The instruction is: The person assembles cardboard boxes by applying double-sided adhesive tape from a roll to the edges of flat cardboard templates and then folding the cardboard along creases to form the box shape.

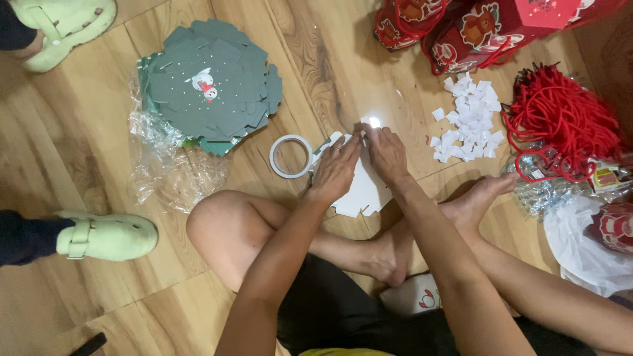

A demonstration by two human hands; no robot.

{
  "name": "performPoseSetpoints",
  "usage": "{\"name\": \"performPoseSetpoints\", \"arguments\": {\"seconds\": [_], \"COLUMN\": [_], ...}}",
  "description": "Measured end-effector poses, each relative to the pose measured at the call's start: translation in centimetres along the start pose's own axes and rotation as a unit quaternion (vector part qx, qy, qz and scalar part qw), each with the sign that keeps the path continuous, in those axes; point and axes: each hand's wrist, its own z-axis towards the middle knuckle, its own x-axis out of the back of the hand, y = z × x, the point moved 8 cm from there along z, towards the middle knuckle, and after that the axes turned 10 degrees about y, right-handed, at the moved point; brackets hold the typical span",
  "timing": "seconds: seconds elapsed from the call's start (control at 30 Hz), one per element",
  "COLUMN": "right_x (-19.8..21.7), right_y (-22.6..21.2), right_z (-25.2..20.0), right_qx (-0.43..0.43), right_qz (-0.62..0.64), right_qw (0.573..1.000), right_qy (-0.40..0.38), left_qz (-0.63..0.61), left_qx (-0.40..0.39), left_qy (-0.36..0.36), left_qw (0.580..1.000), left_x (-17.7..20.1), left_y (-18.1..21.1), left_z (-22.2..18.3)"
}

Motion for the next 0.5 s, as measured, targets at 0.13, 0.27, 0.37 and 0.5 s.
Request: {"name": "performPoseSetpoints", "arguments": {"seconds": [0.13, 0.27, 0.37, 0.5], "right_x": [-1.4, -1.5, 0.9, 4.1], "right_y": [0.5, 1.0, 0.5, 3.8], "right_z": [-1.7, -3.4, -3.4, -2.2], "right_qx": [0.025, 0.033, -0.002, -0.311], "right_qz": [-0.026, -0.038, 0.014, 0.311], "right_qw": [0.999, 0.999, 1.000, 0.898], "right_qy": [0.031, 0.004, -0.016, -0.006], "left_qz": [0.036, 0.042, 0.037, 0.026], "left_qx": [-0.008, 0.009, 0.013, 0.020], "left_qy": [-0.016, -0.038, -0.043, -0.039], "left_qw": [0.999, 0.998, 0.998, 0.999], "left_x": [-0.8, -1.6, -2.5, -2.9], "left_y": [-0.1, -0.2, -0.4, -0.9], "left_z": [0.2, 0.1, -0.2, -0.5]}}
